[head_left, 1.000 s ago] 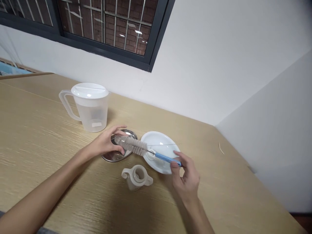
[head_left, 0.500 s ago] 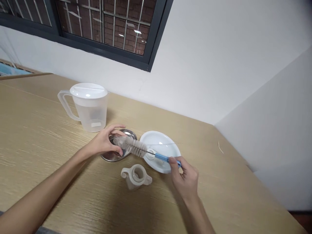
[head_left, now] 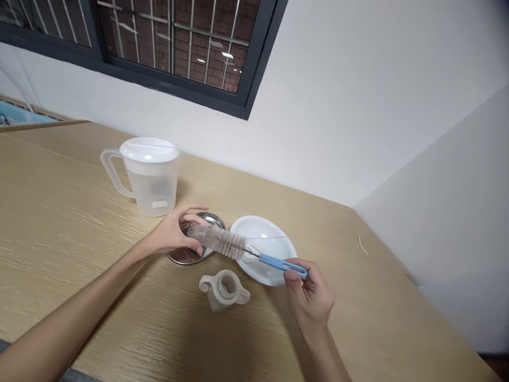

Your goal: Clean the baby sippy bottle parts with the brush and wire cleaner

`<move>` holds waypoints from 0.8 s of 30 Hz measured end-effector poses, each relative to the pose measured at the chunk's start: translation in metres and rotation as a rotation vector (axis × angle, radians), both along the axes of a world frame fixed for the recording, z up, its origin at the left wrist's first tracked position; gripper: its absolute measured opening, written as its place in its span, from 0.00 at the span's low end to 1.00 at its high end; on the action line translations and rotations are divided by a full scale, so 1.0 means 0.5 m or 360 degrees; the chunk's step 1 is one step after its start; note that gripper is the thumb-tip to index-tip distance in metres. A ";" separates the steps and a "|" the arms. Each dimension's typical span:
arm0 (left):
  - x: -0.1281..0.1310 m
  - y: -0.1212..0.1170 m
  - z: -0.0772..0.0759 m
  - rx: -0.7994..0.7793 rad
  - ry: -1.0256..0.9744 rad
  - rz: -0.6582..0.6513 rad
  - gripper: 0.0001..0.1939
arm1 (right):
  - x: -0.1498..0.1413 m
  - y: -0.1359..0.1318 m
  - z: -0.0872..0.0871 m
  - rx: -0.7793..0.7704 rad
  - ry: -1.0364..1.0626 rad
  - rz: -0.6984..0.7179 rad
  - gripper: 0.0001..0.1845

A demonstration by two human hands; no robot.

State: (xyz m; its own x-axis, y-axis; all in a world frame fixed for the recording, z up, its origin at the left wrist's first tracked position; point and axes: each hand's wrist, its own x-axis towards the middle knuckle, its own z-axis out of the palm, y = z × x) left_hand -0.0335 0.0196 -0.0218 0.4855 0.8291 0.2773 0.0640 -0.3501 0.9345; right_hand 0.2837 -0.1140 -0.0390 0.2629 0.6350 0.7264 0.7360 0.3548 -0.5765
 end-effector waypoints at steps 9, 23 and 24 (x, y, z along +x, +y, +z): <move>-0.002 0.004 0.003 -0.0116 -0.0027 0.0066 0.45 | -0.021 0.010 0.018 -0.0060 -0.0174 0.0088 0.19; -0.012 0.013 0.001 -0.0048 -0.0153 0.0000 0.45 | -0.023 0.006 0.018 -0.0187 -0.0315 0.0090 0.16; -0.012 0.014 0.001 -0.0049 -0.0143 0.0017 0.44 | -0.026 0.009 0.017 -0.0159 -0.0297 0.0114 0.14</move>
State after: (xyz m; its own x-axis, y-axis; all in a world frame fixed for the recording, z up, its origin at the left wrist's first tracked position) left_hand -0.0397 0.0266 -0.0211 0.4507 0.8429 0.2939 -0.0170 -0.3211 0.9469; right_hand 0.2706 -0.1097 -0.0303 0.0815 0.7183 0.6909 0.8083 0.3579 -0.4675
